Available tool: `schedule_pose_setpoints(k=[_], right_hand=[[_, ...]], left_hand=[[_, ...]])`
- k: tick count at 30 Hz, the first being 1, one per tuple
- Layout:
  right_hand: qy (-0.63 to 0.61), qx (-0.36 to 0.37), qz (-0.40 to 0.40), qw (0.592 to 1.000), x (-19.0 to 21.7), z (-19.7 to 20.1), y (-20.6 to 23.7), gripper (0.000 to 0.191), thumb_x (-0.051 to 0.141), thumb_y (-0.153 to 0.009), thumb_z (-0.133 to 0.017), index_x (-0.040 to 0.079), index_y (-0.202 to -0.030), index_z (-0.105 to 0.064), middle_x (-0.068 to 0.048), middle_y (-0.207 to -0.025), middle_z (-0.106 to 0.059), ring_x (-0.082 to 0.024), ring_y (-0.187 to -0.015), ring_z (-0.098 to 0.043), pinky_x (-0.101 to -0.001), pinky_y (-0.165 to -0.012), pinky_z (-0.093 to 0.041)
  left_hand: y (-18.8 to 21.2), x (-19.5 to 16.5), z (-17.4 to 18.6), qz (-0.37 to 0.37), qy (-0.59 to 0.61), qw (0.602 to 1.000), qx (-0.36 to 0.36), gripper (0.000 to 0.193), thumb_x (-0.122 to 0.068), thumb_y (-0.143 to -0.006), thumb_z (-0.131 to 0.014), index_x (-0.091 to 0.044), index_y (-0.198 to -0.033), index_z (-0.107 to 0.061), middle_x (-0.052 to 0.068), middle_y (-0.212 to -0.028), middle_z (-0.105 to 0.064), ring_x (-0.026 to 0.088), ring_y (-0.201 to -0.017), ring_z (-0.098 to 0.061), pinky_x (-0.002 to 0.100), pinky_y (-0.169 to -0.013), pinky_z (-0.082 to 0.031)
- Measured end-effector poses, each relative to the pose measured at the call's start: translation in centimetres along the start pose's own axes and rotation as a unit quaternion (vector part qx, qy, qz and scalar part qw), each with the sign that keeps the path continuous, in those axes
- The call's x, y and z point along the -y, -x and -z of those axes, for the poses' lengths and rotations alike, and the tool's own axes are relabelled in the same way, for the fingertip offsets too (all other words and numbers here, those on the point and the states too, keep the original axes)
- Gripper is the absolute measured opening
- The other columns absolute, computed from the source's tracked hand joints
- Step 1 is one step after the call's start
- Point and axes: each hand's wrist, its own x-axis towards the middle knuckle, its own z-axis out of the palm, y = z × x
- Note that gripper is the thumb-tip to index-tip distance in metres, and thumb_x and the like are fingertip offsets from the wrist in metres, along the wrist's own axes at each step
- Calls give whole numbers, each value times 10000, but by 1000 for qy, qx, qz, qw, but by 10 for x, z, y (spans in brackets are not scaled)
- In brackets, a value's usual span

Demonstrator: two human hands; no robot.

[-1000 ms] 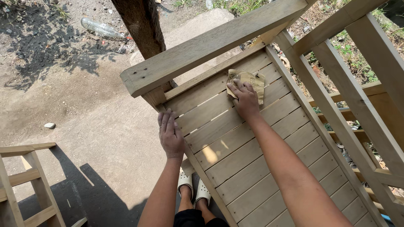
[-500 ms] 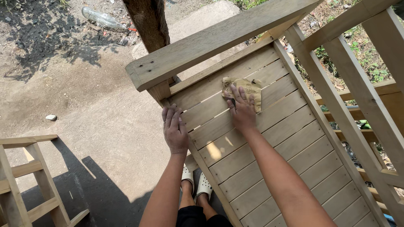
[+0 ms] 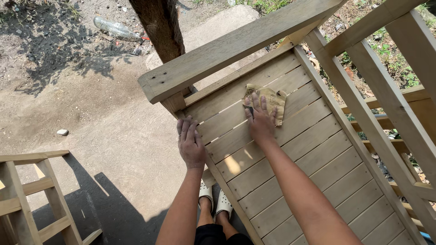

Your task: The person sands the surface of a wooden bench using a sanding block. They move the block back and forth across the slats and along the side rails, smoothing the wood. The person wears white clogs and black shorts while working outdoors.

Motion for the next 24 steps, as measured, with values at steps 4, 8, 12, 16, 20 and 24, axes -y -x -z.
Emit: schedule_pose_setpoints(k=[4,8,12,16,20,24], right_hand=[[89,151,192,966,51,-23,47,539,406,-1005,-376,416,-1544,-372,96,-1694,-161,-183,-1566,-112,-585,-1209,20],[16,121,102,987,29,8,27,449,458,-1051,-355,458,-1483,-475,187,-1694,-240,-108,-1579,-181,-487,-1302,-40],[-19,-1,7,1000,-3,24,1,460,420,-1077,-375,355,-1517,-495,125,-1681,-264,-175,-1569,-202,-529,-1251,-34],[10,88,123,988,39,-29,51,489,433,-1007,-416,429,-1490,-496,107,-1659,-236,-189,-1524,-211,-529,-1234,-6],[-11,122,136,983,36,-38,51,430,445,-1044,-373,459,-1445,-528,133,-1689,-246,-150,-1561,-200,-488,-1268,-17],[-52,22,-39,998,-13,-2,-2,453,452,-1070,-339,392,-1483,-517,115,-1690,-252,-156,-1582,-166,-530,-1259,28]], left_hand=[[-1,-2,-1,-8,-9,1000,0,331,-67,-968,-522,-70,-1238,-714,66,-1490,-587,301,-1507,-396,457,-1175,-402],[-1,-5,-2,3,-36,999,16,313,-87,-970,-537,-90,-1223,-720,55,-1485,-587,292,-1493,-401,451,-1129,-414],[-2,-7,-2,-4,-29,1000,4,331,-71,-970,-521,-73,-1246,-704,50,-1508,-582,285,-1512,-404,441,-1153,-417],[-1,-8,-2,-17,-19,1000,-3,378,-58,-938,-514,-59,-1270,-694,61,-1511,-573,297,-1507,-395,447,-1177,-401],[2,-6,-3,18,4,1000,2,297,-120,-1015,-543,-96,-1263,-705,37,-1486,-583,280,-1500,-406,429,-1177,-407],[7,0,-6,14,-26,999,17,347,-97,-1004,-508,-106,-1299,-691,28,-1521,-565,280,-1517,-387,441,-1163,-398]])
